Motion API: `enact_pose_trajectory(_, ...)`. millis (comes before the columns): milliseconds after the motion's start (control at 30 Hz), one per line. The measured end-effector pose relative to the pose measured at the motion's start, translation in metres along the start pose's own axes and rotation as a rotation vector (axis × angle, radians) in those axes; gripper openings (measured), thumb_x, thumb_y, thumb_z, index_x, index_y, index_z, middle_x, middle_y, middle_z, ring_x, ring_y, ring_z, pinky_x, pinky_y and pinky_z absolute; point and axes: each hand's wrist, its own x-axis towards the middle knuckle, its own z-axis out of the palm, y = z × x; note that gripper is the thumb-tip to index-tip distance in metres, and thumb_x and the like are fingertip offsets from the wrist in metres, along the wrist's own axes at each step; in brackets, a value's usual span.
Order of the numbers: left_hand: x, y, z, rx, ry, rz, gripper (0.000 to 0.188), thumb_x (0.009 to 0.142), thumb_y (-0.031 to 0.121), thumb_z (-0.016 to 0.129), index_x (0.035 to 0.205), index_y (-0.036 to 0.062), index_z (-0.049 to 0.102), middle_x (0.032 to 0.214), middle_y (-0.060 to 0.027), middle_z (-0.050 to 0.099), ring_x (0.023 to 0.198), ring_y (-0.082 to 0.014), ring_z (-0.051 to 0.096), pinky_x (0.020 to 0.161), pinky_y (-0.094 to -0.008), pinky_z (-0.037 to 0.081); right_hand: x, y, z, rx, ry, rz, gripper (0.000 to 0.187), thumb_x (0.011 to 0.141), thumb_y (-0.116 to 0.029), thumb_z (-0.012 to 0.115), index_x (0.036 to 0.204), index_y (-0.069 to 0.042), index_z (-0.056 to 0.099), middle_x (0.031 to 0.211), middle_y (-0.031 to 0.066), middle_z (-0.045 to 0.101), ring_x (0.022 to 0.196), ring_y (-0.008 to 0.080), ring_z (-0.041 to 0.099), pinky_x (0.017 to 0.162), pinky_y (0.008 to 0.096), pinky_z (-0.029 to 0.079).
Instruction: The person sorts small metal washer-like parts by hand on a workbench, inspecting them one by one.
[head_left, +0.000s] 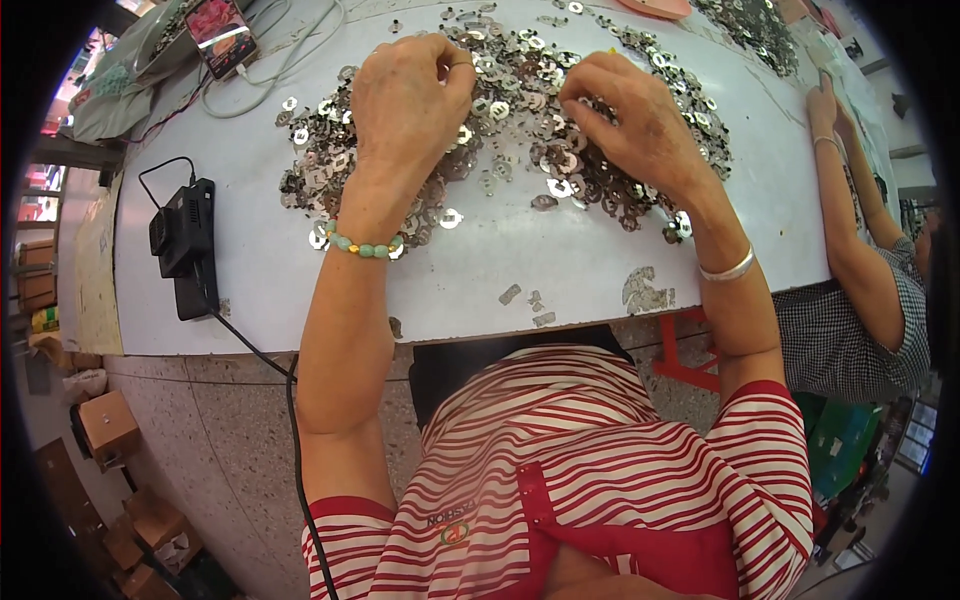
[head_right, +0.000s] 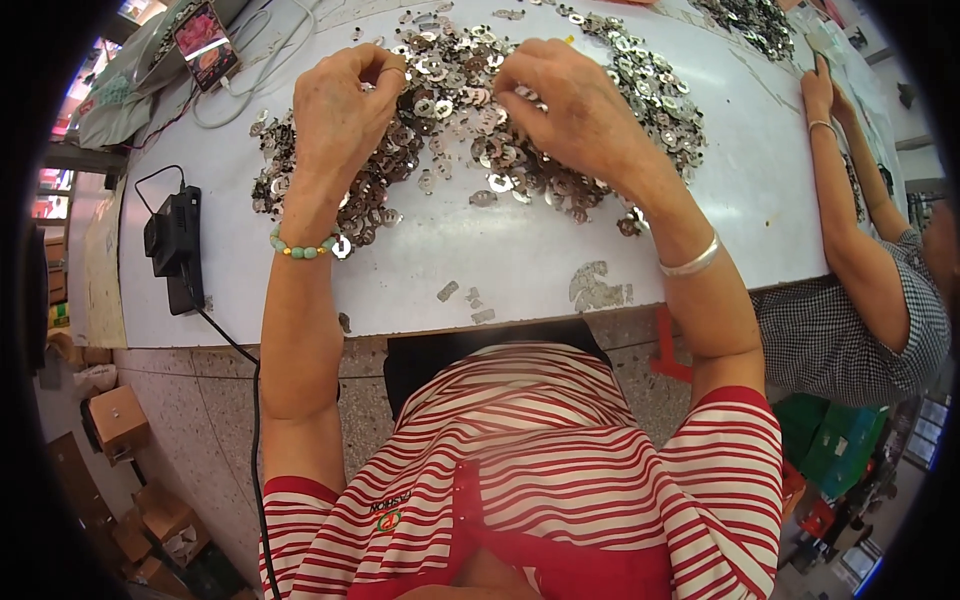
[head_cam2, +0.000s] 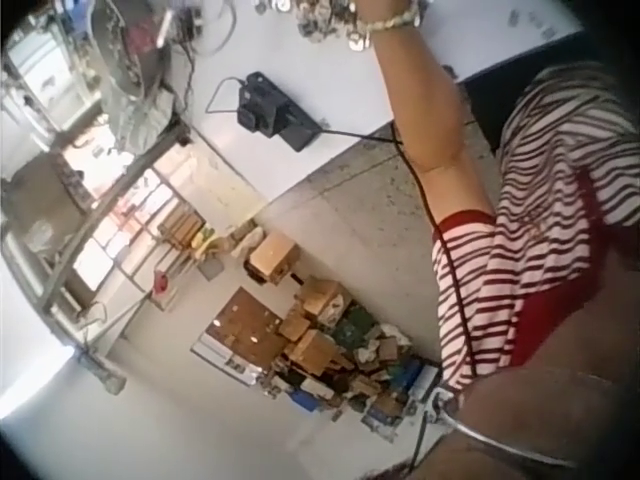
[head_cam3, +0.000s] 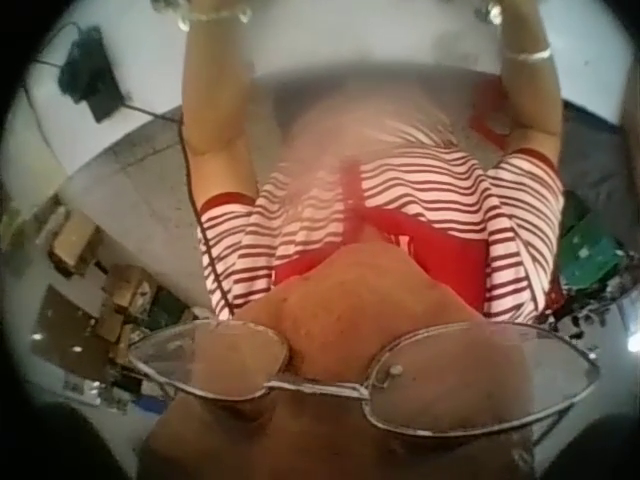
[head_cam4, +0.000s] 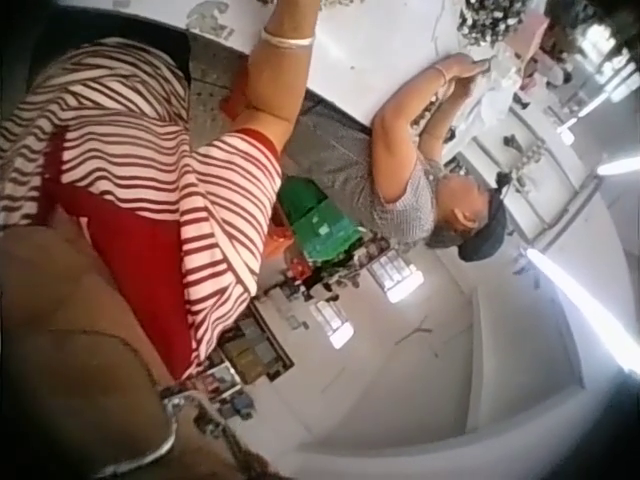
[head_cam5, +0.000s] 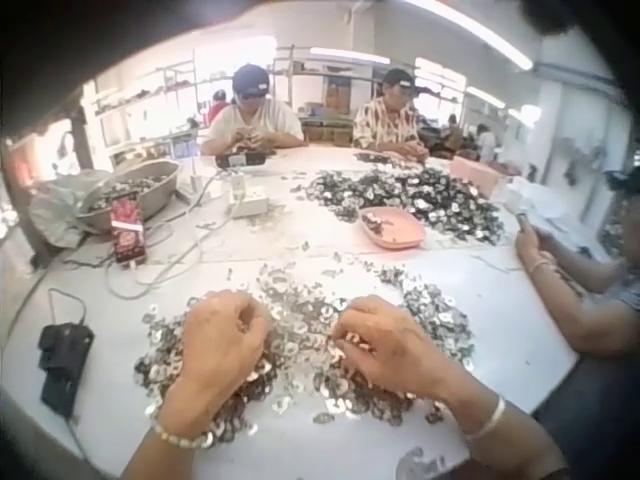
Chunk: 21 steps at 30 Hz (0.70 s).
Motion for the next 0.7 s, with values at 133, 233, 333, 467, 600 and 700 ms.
enact_pose_trajectory(133,-0.001,-0.003,0.000,-0.001,0.007,0.030,0.019,0.081,0.020,0.062,0.082,0.0026,0.069,0.075,-0.0134,0.068,0.069,-0.0260,0.066,0.068,-0.0334,0.050,0.001,0.004,-0.008,0.053,-0.051,0.087,0.006,0.084,-0.005,0.063,0.087,0.000,0.061,0.082,0.0086,0.062,0.073,0.0217,0.061,0.068,0.0323,0.049)
enact_pose_trajectory(233,0.000,-0.002,0.002,-0.025,0.025,0.015,0.017,0.079,0.018,0.063,0.079,0.0032,0.070,0.073,-0.0129,0.068,0.070,-0.0278,0.065,0.068,-0.0371,0.050,0.004,0.001,-0.011,0.106,-0.104,0.150,0.013,0.083,-0.012,0.066,0.087,0.000,0.064,0.088,0.0125,0.066,0.074,0.0259,0.065,0.067,0.0351,0.051)
enact_pose_trajectory(333,0.003,-0.003,0.003,-0.075,0.053,0.011,0.016,0.078,0.017,0.063,0.075,0.0031,0.071,0.071,-0.0129,0.067,0.070,-0.0304,0.063,0.067,-0.0415,0.050,0.004,-0.002,-0.014,0.068,-0.191,0.029,0.023,0.083,-0.019,0.070,0.097,-0.002,0.064,0.094,0.0129,0.064,0.087,0.0293,0.063,0.078,0.0376,0.051)
enact_pose_trajectory(467,0.008,-0.005,0.000,-0.067,0.093,0.020,0.017,0.080,0.017,0.063,0.079,0.0027,0.070,0.074,-0.0125,0.068,0.070,-0.0270,0.065,0.068,-0.0367,0.050,-0.003,-0.003,-0.016,-0.012,-0.259,0.001,0.029,0.077,-0.015,0.074,0.101,-0.004,0.063,0.106,0.0098,0.060,0.101,0.0284,0.058,0.086,0.0372,0.048)
enact_pose_trajectory(600,0.010,-0.003,-0.009,-0.062,0.113,0.003,0.017,0.082,0.017,0.062,0.084,0.0029,0.071,0.077,-0.0126,0.070,0.072,-0.0238,0.068,0.071,-0.0323,0.051,0.006,-0.012,-0.006,0.014,-0.265,-0.028,0.021,0.077,-0.012,0.073,0.092,-0.003,0.060,0.094,0.0108,0.057,0.090,0.0307,0.058,0.080,0.0395,0.048)
enact_pose_trajectory(700,0.006,-0.001,-0.009,-0.144,0.159,0.016,0.015,0.081,0.016,0.064,0.084,0.0028,0.070,0.079,-0.0135,0.070,0.074,-0.0255,0.068,0.072,-0.0338,0.052,0.013,-0.018,0.005,0.026,-0.246,-0.023,0.016,0.080,-0.009,0.069,0.092,-0.003,0.061,0.094,0.0120,0.058,0.092,0.0312,0.057,0.078,0.0399,0.047)
